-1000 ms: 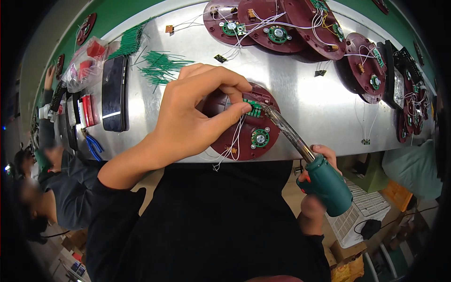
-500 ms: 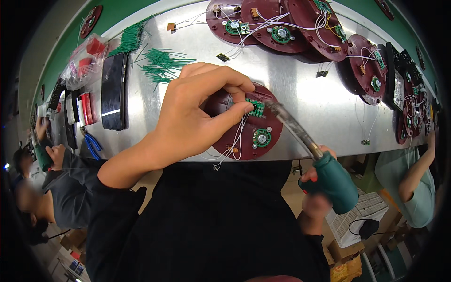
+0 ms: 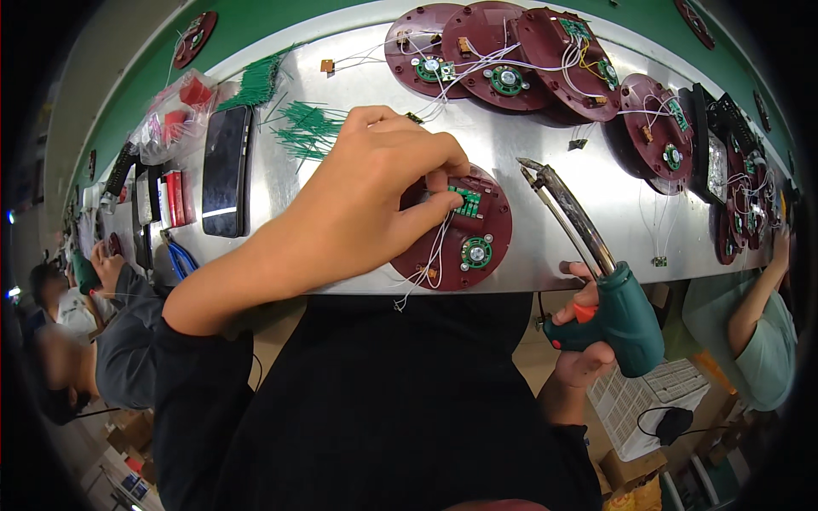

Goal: Soldering wires and components onto small green circuit boards on an assembly line.

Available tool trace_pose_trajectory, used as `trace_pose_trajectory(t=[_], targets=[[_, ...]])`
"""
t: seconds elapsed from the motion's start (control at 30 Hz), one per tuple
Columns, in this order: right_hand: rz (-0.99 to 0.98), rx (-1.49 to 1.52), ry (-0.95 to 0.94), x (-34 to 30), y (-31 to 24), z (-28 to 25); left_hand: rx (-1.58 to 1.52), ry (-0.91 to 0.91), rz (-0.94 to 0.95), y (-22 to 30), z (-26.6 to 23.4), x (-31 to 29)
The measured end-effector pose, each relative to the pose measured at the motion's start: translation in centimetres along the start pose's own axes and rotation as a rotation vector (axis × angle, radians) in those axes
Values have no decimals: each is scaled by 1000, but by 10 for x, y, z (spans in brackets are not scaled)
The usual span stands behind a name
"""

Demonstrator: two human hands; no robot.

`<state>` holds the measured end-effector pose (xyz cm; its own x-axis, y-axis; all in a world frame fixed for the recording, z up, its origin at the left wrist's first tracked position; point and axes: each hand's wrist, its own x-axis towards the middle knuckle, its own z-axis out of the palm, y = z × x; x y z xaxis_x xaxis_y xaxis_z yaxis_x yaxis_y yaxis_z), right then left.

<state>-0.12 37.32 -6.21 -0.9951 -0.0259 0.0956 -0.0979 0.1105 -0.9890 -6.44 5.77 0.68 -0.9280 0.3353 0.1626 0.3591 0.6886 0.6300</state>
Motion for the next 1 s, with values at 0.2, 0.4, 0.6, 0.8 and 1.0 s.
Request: trace_pose_trajectory(t=[0.2,0.4,0.6,0.8,1.0], targets=[[15,49,-74,6,-4,-4,-5,-188,59,-5,-19,19],[90,40,-59,-1,-1,-9,-127,-92,14,-12,-13,11],[132,7,-87,-2,0,-14,164,-119,51,-5,-18,1],[9,27,-100,5,1,-11,127,-76,83,-4,-14,5],[12,59,-89,1,5,-12,-2,78,151,-3,12,18]])
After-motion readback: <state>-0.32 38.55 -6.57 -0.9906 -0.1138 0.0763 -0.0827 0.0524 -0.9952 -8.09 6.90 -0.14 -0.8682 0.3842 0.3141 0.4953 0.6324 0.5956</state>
